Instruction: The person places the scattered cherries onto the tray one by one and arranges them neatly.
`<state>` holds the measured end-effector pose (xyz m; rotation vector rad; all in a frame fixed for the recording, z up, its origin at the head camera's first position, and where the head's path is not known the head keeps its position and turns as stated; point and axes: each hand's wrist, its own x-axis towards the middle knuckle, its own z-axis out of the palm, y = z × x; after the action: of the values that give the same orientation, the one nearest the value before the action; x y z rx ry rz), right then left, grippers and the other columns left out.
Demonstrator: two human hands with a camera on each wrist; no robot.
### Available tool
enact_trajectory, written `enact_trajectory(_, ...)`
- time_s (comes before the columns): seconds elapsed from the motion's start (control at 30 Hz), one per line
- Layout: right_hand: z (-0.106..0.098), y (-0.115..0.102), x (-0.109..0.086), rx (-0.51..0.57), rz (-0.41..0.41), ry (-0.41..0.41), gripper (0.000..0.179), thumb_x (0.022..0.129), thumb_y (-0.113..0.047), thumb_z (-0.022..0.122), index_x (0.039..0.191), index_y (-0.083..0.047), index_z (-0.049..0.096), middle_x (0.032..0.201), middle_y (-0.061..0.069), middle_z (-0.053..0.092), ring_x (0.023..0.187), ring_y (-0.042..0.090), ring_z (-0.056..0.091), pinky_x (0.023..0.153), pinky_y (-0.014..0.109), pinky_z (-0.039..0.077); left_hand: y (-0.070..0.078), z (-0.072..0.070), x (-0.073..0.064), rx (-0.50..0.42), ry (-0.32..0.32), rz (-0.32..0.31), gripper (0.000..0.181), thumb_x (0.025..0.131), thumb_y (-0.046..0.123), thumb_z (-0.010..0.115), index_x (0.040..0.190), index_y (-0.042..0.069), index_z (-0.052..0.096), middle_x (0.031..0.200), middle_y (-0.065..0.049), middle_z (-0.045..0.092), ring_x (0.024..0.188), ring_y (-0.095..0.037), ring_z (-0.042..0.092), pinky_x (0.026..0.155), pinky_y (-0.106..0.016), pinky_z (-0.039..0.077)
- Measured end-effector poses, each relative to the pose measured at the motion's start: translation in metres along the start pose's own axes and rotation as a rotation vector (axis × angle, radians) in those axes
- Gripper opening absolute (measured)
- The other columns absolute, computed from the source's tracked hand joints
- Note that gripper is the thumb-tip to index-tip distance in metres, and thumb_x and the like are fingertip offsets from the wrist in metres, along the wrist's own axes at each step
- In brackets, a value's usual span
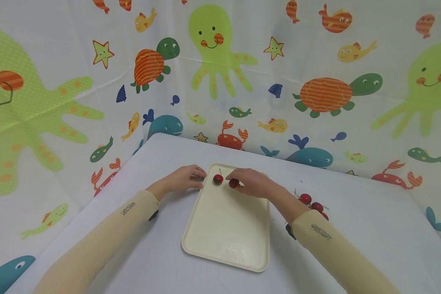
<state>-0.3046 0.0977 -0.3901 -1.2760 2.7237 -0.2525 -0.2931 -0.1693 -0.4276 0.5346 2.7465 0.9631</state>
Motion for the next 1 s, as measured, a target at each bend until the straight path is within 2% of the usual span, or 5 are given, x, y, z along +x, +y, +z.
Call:
enact_trajectory(0.17,0.0031,-0.0004,0.0057,-0.056,-0.042,-0.055,0.036,0.088,-0.016,0.062,0.123,-0.02,0.056,0.12,-0.003,0.058,0.107,0.011,0.053,0.096,0.028,0.047,0.0,-0.0008,-0.0002,0.0,0.002,0.005,0.044,0.082,0.025,0.07,0.122,0.012,0.06,0.124,-0.002,0.055,0.118,-0.02,0.05,0.1,-0.038,0.044)
enact_trajectory(0.43,0.0074,0.0012,0.0091,-0.089,-0.046,-0.105,0.036,0.09,-0.016,0.058,0.125,-0.022,0.053,0.121,-0.005,0.055,0.106,0.009,0.052,0.099,0.027,0.045,-0.0004,0.0003,-0.0005,0.002,-0.001,0.009,0.042,0.082,0.025,0.069,0.122,0.012,0.06,0.125,-0.002,0.055,0.119,-0.02,0.05,0.101,-0.039,0.043)
enact_trajectory(0.63,0.0082,0.0057,0.0087,-0.129,-0.07,-0.098,0.037,0.09,-0.016,0.059,0.125,-0.024,0.052,0.122,-0.008,0.054,0.107,0.007,0.051,0.098,0.026,0.045,0.0016,-0.0002,-0.0013,0.004,-0.001,0.008,0.042,0.082,0.025,0.069,0.121,0.011,0.06,0.125,-0.002,0.055,0.119,-0.02,0.05,0.101,-0.039,0.043)
enact_trajectory(0.87,0.0067,0.0075,0.0078,-0.122,-0.09,-0.073,0.036,0.09,-0.013,0.058,0.124,-0.022,0.052,0.121,-0.006,0.054,0.106,0.009,0.051,0.097,0.027,0.046,0.0012,-0.0004,-0.0007,0.003,0.002,0.006,0.042,0.082,0.025,0.069,0.121,0.011,0.06,0.124,-0.002,0.055,0.119,-0.02,0.05,0.101,-0.038,0.043)
enact_trajectory(1.0,0.0044,0.0076,0.0076,-0.091,-0.042,-0.074,0.041,0.089,-0.012,0.058,0.128,-0.024,0.05,0.127,-0.006,0.051,0.113,0.01,0.05,0.098,0.03,0.046,0.0009,-0.0004,-0.0003,0.012,-0.001,-0.005,0.042,0.082,0.026,0.069,0.121,0.012,0.06,0.125,-0.002,0.055,0.119,-0.02,0.05,0.101,-0.038,0.043)
